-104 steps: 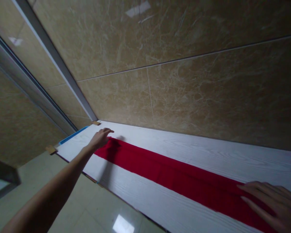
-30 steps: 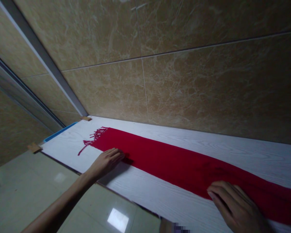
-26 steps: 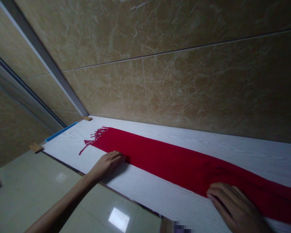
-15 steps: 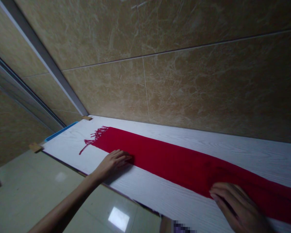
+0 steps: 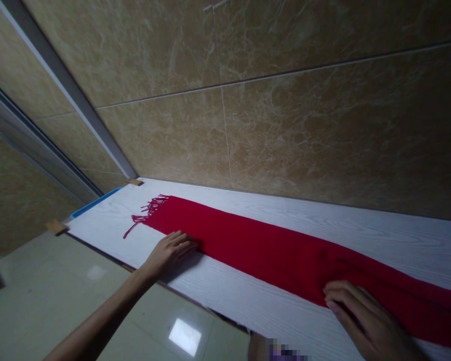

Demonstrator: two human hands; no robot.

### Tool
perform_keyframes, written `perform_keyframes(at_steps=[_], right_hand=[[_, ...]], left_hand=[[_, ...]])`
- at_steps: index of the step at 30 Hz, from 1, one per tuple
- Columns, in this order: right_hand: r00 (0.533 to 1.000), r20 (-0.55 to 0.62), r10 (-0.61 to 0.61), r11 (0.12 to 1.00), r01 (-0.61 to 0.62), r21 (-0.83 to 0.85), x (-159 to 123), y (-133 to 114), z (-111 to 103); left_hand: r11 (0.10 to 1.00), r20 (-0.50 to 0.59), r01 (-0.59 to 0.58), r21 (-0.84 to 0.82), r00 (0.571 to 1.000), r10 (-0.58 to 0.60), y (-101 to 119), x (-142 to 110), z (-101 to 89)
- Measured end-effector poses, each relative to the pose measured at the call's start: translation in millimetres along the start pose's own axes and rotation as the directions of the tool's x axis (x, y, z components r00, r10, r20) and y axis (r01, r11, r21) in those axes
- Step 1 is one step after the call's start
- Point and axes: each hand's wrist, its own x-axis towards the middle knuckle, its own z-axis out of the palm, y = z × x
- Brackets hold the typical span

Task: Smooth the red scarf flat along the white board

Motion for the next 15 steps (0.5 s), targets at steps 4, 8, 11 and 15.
perform_keyframes(at_steps=[4, 8, 11, 15], right_hand=[[1.0, -0.012, -0.025, 0.999, 0.024, -0.048, -0.7, 0.4, 1.7], [0.999, -0.002, -0.051, 0.995, 0.051, -0.08, -2.9, 1.9, 1.6], [0.994, 0.0, -0.105, 0.988, 0.104, -0.113, -4.7, 3.3, 0.2], [0.986, 0.03, -0.165, 0.975, 0.167, -0.146, -4.5, 3.9, -2.6]], left_hand=[[1.0, 0.016, -0.022, 0.014, 1.0, 0.022, 3.0, -0.3, 1.2], [0.998, -0.003, -0.06, 0.01, 0.998, 0.06, 3.9, 0.5, 2.1], [0.997, -0.014, -0.082, 0.014, 0.997, 0.082, 3.5, 0.9, 1.8], [0.996, 0.009, -0.094, -0.002, 0.995, 0.094, 2.5, 3.7, -0.7]])
